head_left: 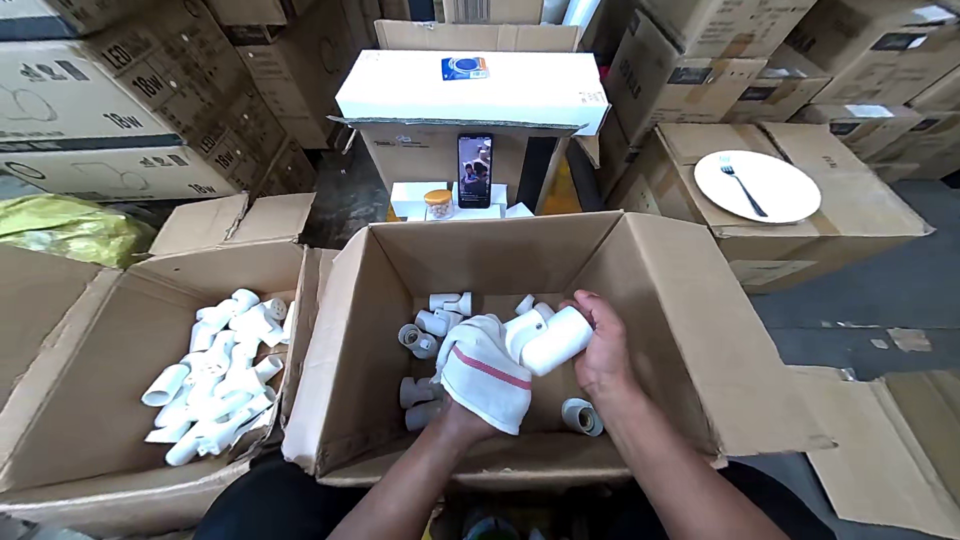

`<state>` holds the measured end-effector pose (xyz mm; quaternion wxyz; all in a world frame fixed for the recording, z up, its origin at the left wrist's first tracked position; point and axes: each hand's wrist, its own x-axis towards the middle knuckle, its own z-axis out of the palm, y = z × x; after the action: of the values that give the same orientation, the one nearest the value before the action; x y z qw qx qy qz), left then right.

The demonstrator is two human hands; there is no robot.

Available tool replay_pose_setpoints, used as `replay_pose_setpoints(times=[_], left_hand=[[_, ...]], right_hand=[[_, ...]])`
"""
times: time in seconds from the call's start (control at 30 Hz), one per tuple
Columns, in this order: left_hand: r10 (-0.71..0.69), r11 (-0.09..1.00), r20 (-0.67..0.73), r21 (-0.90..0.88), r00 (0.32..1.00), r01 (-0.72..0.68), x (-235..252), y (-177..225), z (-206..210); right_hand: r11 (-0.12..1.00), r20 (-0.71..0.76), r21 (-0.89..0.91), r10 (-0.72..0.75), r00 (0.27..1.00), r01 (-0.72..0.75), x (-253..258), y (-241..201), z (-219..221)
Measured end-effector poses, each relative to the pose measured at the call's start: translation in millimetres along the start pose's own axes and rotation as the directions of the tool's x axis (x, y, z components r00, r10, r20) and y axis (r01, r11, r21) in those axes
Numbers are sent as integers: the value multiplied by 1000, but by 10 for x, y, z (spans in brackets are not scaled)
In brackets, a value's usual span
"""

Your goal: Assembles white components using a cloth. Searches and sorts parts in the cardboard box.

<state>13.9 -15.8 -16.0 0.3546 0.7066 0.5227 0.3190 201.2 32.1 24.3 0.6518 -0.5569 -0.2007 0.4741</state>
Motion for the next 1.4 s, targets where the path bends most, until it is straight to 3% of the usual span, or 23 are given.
replay_pose_setpoints(times=[0.1,0.2,0.27,0.33,0.4,0.47,0.53,0.6,0.67,0.8,0.9,1.0,1.13,1.27,1.33,1.4], left_hand=[[-177,980,97,-73,979,185,-9,189,-133],[-224,931,210,-242,952,273,70,213,-220],[-226,862,272,-392,935,322,117,227,-243],[-212,841,326,-420,921,342,205,237,-215],[-189,885,348,-346,918,313,176,284,-243],[-145,936,310,-265,940,232,34,328,-255],[-86,968,235,-209,968,137,-45,303,-173],[-100,970,264,-188,959,153,2,302,-161],[-120,964,327,-187,937,189,72,356,-191],[42,994,398,-109,916,2,-61,179,13],[79,985,249,-169,965,-37,-152,153,4],[-57,969,322,-209,945,130,-125,261,-104],[-97,867,546,-365,832,340,-15,309,-238],[-7,605,578,-647,816,463,-47,177,-107],[9,673,531,-630,848,387,-48,190,-73],[-104,868,504,-374,857,325,-35,282,-91]], right_hand=[[998,-77,-36,-61,995,59,15,28,37],[995,-120,-31,-97,988,94,39,63,37],[991,-81,-44,-128,988,125,38,80,21],[968,62,-66,-238,969,242,-18,59,17],[931,216,-87,-330,919,355,-113,-22,47],[922,293,-129,-317,902,365,-129,-93,44],[931,309,-196,-238,921,307,-105,-35,11],[934,289,-237,-194,937,267,-122,63,-10],[921,267,-270,-208,941,281,-115,76,-10],[867,288,-328,-288,913,377,-80,-19,14],[862,374,-275,-312,873,426,-99,-38,32],[864,448,-230,-315,837,449,-120,39,23],[812,527,-306,-291,799,497,-134,3,7],[776,577,-405,-192,794,483,-53,-150,23],[750,585,-431,-191,788,501,-54,-180,32],[659,595,-480,-241,767,579,-99,-105,21]])
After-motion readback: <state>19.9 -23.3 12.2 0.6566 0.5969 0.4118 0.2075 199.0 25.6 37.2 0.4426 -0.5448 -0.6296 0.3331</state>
